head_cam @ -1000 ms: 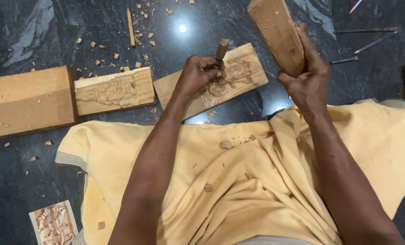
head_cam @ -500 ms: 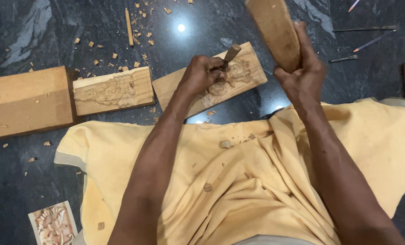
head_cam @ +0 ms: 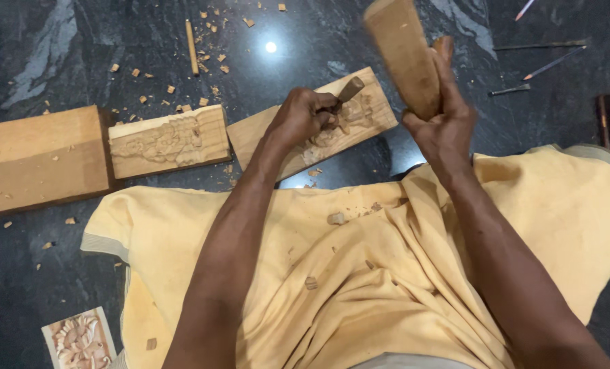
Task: The person carves a wooden block using a chisel and a wooden mallet. They repeatedly strike the chisel to shape the wood, creating a detailed relief pattern.
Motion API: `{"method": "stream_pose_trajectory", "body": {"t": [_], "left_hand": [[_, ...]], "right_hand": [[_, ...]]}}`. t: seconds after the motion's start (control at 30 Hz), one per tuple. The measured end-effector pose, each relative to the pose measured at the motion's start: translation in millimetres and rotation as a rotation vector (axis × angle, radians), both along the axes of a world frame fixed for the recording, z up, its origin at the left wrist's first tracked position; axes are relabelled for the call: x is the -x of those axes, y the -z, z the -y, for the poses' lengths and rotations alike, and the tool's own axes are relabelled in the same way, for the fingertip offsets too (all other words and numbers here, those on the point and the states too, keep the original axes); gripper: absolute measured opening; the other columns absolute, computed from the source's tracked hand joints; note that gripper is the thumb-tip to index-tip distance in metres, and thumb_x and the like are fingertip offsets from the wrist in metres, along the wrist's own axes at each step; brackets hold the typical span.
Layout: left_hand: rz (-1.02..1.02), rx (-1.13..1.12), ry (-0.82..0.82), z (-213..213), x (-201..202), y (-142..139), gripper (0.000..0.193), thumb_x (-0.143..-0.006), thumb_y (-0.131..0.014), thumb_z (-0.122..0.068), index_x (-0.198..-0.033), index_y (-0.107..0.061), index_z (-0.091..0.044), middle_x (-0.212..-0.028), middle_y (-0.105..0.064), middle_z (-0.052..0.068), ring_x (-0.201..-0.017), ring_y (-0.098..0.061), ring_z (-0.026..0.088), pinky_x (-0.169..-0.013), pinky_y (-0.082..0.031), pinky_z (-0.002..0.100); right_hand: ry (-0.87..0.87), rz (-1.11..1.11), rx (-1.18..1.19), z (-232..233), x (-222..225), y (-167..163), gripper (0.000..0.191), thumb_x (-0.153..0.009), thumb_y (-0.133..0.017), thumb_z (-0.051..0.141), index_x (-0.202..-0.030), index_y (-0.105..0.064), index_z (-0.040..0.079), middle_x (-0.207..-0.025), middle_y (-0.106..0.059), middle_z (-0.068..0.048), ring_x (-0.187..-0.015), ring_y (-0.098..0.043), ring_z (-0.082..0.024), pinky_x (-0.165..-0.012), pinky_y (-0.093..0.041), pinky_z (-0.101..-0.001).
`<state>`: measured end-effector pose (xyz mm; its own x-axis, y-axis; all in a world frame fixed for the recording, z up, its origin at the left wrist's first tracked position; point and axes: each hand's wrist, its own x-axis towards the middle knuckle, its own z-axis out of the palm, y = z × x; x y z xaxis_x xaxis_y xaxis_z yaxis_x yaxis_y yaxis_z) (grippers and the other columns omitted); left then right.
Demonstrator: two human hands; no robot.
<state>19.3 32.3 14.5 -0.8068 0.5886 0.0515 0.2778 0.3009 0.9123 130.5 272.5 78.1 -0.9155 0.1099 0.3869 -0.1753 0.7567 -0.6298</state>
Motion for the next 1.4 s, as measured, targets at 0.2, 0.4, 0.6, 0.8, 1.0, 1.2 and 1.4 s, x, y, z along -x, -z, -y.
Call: {"method": "stream_pose_trajectory", "body": {"t": [0.2,0.4,0.6,0.8,1.0,1.2,1.4], "left_hand": [[0.182,-0.055,-0.023,10,-2,-15,0.020,-0.081,-0.069,0.010,-0.097,-0.079,0.001,-0.080,-0.079,0.011,-0.068,-0.075,0.016,-0.062,-0.061,0.030],[0.368,-0.526,-0.159,39,16,-6,0.013,-0.088,-0.070,0.009,-0.099,-0.074,0.004,-0.087,-0.078,0.014,-0.075,-0.077,0.017,-0.068,-0.066,0.028],[0.517,-0.570,-0.089,24,9,21,0.009,-0.089,-0.069,0.010,-0.097,-0.072,0.006,-0.083,-0.076,0.015,-0.071,-0.075,0.016,-0.063,-0.062,0.026],[0.445,-0.462,-0.098,18,5,21,0.011,-0.089,-0.069,0.009,-0.099,-0.073,0.006,-0.084,-0.076,0.013,-0.072,-0.073,0.014,-0.063,-0.061,0.024],[0.453,-0.401,-0.163,17,6,17,0.013,-0.088,-0.069,0.008,-0.099,-0.073,0.005,-0.084,-0.076,0.012,-0.071,-0.074,0.014,-0.063,-0.063,0.025],[0.431,-0.449,-0.116,19,7,18,0.011,-0.089,-0.065,0.009,-0.097,-0.072,0.006,-0.085,-0.075,0.013,-0.076,-0.075,0.014,-0.063,-0.060,0.025],[0.423,-0.450,-0.077,20,8,21,0.007,-0.089,-0.067,0.009,-0.094,-0.072,0.007,-0.084,-0.074,0.011,-0.076,-0.073,0.014,-0.065,-0.058,0.025]], "right_hand": [[-0.001,-0.045,0.013,-7,-10,4,0.087,-0.080,-0.079,-0.004,-0.158,-0.049,0.021,-0.140,-0.069,-0.014,-0.124,-0.070,-0.024,-0.101,-0.061,-0.0344],[0.090,0.050,0.262,-13,-11,9,0.084,-0.082,-0.074,-0.006,-0.160,-0.047,0.009,-0.147,-0.065,-0.016,-0.132,-0.068,-0.028,-0.109,-0.057,-0.0350],[0.058,0.080,0.280,-5,-11,9,0.085,-0.080,-0.076,-0.007,-0.159,-0.046,0.009,-0.147,-0.063,-0.016,-0.131,-0.066,-0.027,-0.109,-0.056,-0.0354],[0.043,0.076,0.272,-1,-10,10,0.086,-0.079,-0.076,-0.009,-0.158,-0.046,0.009,-0.146,-0.064,-0.017,-0.130,-0.066,-0.027,-0.109,-0.057,-0.0357],[0.038,0.086,0.280,0,-9,11,0.086,-0.079,-0.075,-0.010,-0.157,-0.046,0.009,-0.148,-0.062,-0.017,-0.132,-0.065,-0.026,-0.109,-0.056,-0.0351],[0.039,0.102,0.267,4,-11,8,0.085,-0.078,-0.075,-0.010,-0.157,-0.047,0.009,-0.148,-0.062,-0.017,-0.133,-0.064,-0.025,-0.110,-0.055,-0.0336],[0.025,0.094,0.282,7,-9,7,0.083,-0.079,-0.074,-0.010,-0.156,-0.048,0.009,-0.149,-0.062,-0.016,-0.133,-0.064,-0.025,-0.110,-0.054,-0.0337]]}}
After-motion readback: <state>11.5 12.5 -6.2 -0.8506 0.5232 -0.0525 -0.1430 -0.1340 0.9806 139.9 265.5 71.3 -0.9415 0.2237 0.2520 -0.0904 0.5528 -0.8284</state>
